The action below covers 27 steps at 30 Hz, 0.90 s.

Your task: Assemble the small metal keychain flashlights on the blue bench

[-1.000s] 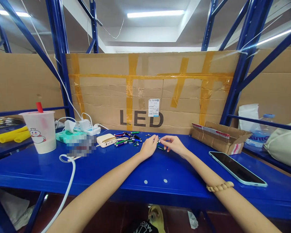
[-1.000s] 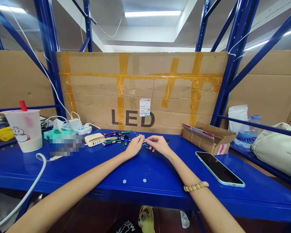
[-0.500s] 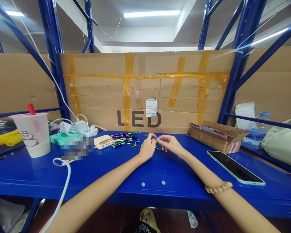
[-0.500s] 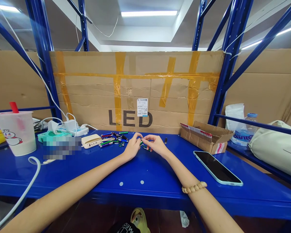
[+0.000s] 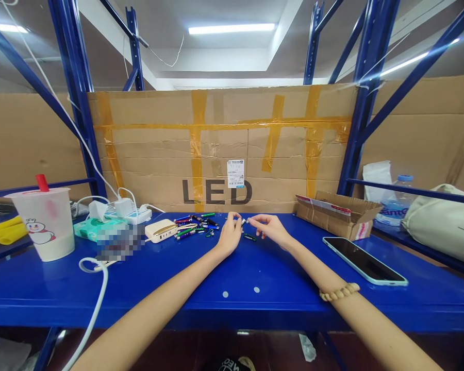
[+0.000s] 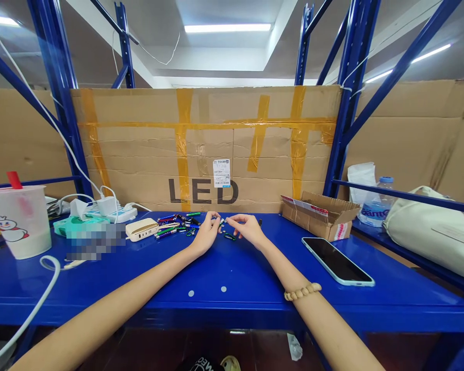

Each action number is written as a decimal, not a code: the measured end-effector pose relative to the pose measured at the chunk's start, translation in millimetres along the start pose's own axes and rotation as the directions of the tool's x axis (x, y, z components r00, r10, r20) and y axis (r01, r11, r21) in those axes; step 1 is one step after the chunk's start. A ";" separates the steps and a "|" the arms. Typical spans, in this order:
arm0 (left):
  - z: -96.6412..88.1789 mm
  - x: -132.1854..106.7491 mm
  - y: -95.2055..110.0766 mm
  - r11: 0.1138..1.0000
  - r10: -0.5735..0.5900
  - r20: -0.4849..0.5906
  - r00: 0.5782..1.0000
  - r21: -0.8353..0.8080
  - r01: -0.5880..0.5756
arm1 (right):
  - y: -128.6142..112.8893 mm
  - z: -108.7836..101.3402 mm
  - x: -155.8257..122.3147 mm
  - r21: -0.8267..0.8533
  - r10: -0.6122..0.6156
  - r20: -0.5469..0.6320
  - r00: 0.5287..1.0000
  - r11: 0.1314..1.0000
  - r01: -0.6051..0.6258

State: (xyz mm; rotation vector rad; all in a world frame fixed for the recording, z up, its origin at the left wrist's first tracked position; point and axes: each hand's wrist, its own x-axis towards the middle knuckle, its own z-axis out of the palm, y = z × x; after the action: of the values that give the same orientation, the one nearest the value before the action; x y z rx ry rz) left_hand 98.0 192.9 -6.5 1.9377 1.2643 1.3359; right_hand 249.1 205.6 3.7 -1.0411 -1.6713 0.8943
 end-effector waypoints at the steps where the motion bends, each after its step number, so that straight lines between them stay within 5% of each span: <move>1: 0.5 0.6 -1.1 1.000 0.030 -0.011 0.999 0.002 -0.030 | -0.1 -0.5 0.2 0.006 0.003 -0.018 1.000 1.000 -0.002; 14: 3.2 7.9 -10.4 0.982 0.178 -0.082 0.981 -0.042 -0.182 | 0.8 -2.8 2.0 -0.033 -0.063 -0.127 0.990 0.998 0.059; 27: 3.6 3.9 -12.2 0.954 0.282 -0.003 0.959 0.105 -0.280 | 4.2 -3.9 3.0 -0.169 -0.144 -0.057 0.988 0.977 0.132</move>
State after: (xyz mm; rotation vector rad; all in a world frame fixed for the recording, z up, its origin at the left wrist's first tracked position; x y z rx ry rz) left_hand 96.5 202.5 -15.7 2.2501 1.1155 1.4502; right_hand 253.2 210.3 2.1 -1.0395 -1.7584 0.6313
